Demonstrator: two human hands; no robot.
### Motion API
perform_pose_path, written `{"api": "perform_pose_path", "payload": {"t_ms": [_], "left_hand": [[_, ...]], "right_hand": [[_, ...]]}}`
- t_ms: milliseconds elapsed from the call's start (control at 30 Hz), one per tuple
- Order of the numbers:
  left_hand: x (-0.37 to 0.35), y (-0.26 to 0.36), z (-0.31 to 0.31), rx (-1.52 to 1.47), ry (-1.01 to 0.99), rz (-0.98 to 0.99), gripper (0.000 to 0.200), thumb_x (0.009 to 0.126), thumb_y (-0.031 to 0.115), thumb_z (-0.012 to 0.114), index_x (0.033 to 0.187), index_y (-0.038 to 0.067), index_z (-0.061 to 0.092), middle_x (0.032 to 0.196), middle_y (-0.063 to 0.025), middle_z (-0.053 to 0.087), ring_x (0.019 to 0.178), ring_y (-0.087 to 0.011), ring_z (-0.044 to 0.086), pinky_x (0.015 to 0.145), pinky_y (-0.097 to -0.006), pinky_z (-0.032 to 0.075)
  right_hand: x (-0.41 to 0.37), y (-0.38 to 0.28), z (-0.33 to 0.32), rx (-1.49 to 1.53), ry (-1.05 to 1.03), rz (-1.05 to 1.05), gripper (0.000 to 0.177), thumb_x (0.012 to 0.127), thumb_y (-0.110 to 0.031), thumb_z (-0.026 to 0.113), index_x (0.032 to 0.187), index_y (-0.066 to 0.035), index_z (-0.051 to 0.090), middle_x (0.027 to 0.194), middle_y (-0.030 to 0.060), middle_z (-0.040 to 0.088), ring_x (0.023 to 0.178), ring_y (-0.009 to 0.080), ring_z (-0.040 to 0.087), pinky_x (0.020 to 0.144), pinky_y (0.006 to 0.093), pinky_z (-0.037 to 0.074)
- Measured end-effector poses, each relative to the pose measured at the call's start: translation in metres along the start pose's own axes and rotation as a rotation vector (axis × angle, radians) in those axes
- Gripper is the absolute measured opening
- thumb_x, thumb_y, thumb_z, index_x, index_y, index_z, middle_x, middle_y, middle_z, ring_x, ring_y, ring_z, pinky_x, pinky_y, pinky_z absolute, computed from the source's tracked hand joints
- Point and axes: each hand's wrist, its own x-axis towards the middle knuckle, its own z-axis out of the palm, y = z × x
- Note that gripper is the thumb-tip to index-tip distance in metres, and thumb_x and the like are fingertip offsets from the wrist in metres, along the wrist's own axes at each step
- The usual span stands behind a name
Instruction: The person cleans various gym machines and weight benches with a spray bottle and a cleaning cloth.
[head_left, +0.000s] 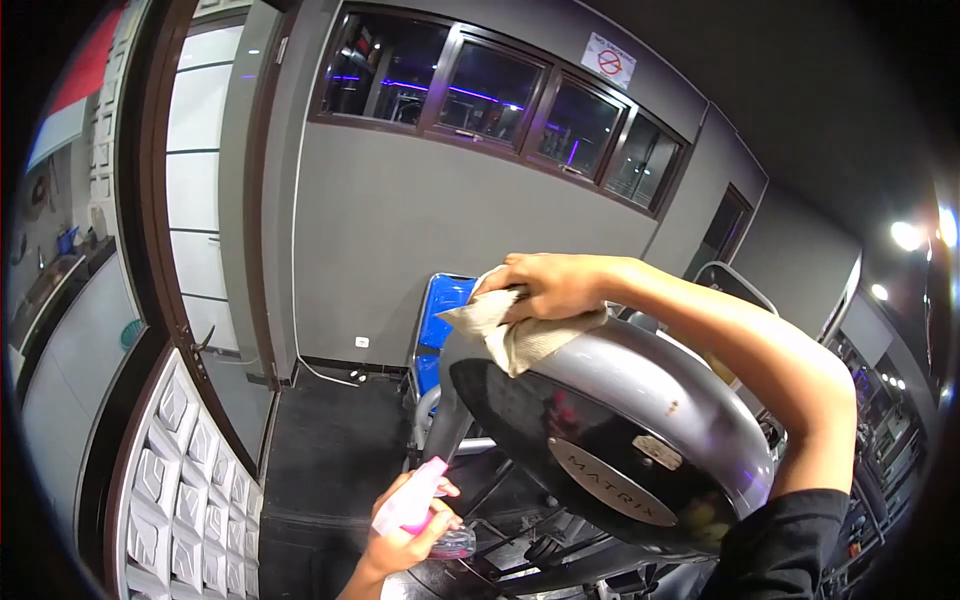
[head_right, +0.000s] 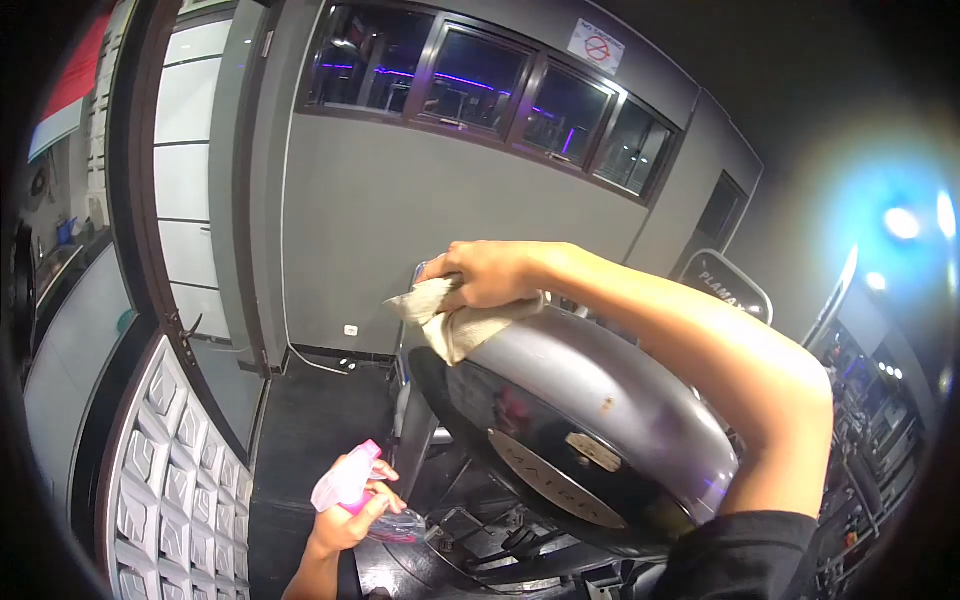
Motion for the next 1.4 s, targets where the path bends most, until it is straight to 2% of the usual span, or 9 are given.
{"api": "perform_pose_path", "payload": {"t_ms": [133,267,400,467,700,833,900,1200,1400], "left_hand": [[0.006,0.01,0.016,-0.062,-0.028,-0.014,0.045,0.085,-0.008,0.062,0.126,-0.01,0.045,0.106,-0.0179,0.061,0.077,-0.0185,0.069,0.073,-0.0314,0.057],[0.012,0.018,0.04,-0.116,-0.114,0.009,0.043,0.085,-0.008,0.062,0.124,-0.008,0.044,0.105,-0.0187,0.06,0.078,-0.0212,0.069,0.075,-0.0355,0.058],[0.007,0.019,0.06,-0.148,-0.197,0.0,0.045,0.083,-0.008,0.062,0.124,-0.009,0.042,0.105,-0.0207,0.06,0.08,-0.023,0.069,0.077,-0.0366,0.058],[0.002,0.021,0.072,-0.177,-0.193,-0.015,0.042,0.083,-0.008,0.062,0.121,-0.009,0.043,0.105,-0.0223,0.06,0.079,-0.0241,0.069,0.078,-0.0381,0.058],[-0.022,0.021,0.113,-0.187,-0.133,-0.063,0.041,0.087,-0.005,0.057,0.124,-0.004,0.037,0.111,-0.0221,0.052,0.079,-0.0223,0.065,0.08,-0.0432,0.057],[-0.037,0.027,0.146,-0.147,-0.044,-0.015,0.043,0.089,-0.004,0.054,0.129,-0.002,0.039,0.114,-0.0198,0.05,0.078,-0.0202,0.064,0.079,-0.0444,0.056],[-0.047,0.025,0.162,-0.14,-0.01,-0.002,0.043,0.089,-0.004,0.054,0.129,-0.002,0.04,0.114,-0.0198,0.05,0.078,-0.0199,0.064,0.079,-0.0441,0.057],[-0.091,0.021,0.213,-0.074,-0.002,-0.019,0.043,0.089,-0.006,0.054,0.129,-0.004,0.039,0.114,-0.0202,0.051,0.078,-0.0194,0.064,0.079,-0.0411,0.057],[-0.118,0.024,0.237,-0.026,0.05,-0.041,0.043,0.089,-0.004,0.056,0.128,-0.003,0.037,0.113,-0.0201,0.052,0.077,-0.0181,0.064,0.078,-0.0396,0.058]], "right_hand": [[-0.103,0.012,0.01,0.018,0.323,-0.1,0.047,0.088,-0.023,0.062,0.133,-0.017,0.053,0.127,0.0182,0.053,0.123,0.034,0.048,0.106,0.0442,0.037],[-0.215,-0.008,0.054,-0.099,0.55,-0.16,0.066,0.066,-0.009,0.071,0.13,-0.019,0.057,0.112,0.0183,0.055,0.117,0.0361,0.05,0.104,0.0426,0.04],[-0.288,-0.034,0.136,-0.084,0.868,0.112,0.069,0.05,0.003,0.075,0.112,-0.027,0.072,0.105,0.0122,0.055,0.094,0.0287,0.061,0.08,0.0377,0.054],[-0.304,-0.029,0.173,-0.176,1.027,0.128,0.062,0.047,-0.006,0.078,0.104,-0.03,0.076,0.101,0.0092,0.054,0.085,0.0228,0.06,0.071,0.0338,0.053],[-0.255,-0.024,0.121,-0.12,0.942,-0.096,0.067,0.06,-0.014,0.081,0.123,-0.025,0.063,0.1,0.0121,0.054,0.092,0.0303,0.059,0.072,0.0399,0.056],[-0.157,-0.026,0.086,-0.401,0.942,-0.257,0.027,0.071,-0.02,0.073,0.098,-0.016,0.073,0.105,0.0138,0.057,0.099,0.0297,0.06,0.075,0.0407,0.056],[-0.14,-0.04,0.072,-0.503,0.727,-0.162,0.027,0.072,-0.022,0.074,0.099,-0.017,0.073,0.108,0.0122,0.058,0.102,0.0279,0.061,0.075,0.0384,0.054],[-0.256,-0.014,0.144,-0.409,1.094,-0.287,0.017,0.079,-0.013,0.063,0.095,-0.015,0.069,0.097,0.0114,0.052,0.09,0.0257,0.06,0.061,0.0348,0.055],[-0.338,0.022,0.259,-0.186,1.25,-0.179,0.046,0.063,-0.016,0.077,0.106,-0.031,0.071,0.104,0.0061,0.053,0.081,0.0209,0.059,0.057,0.0306,0.053]]}}
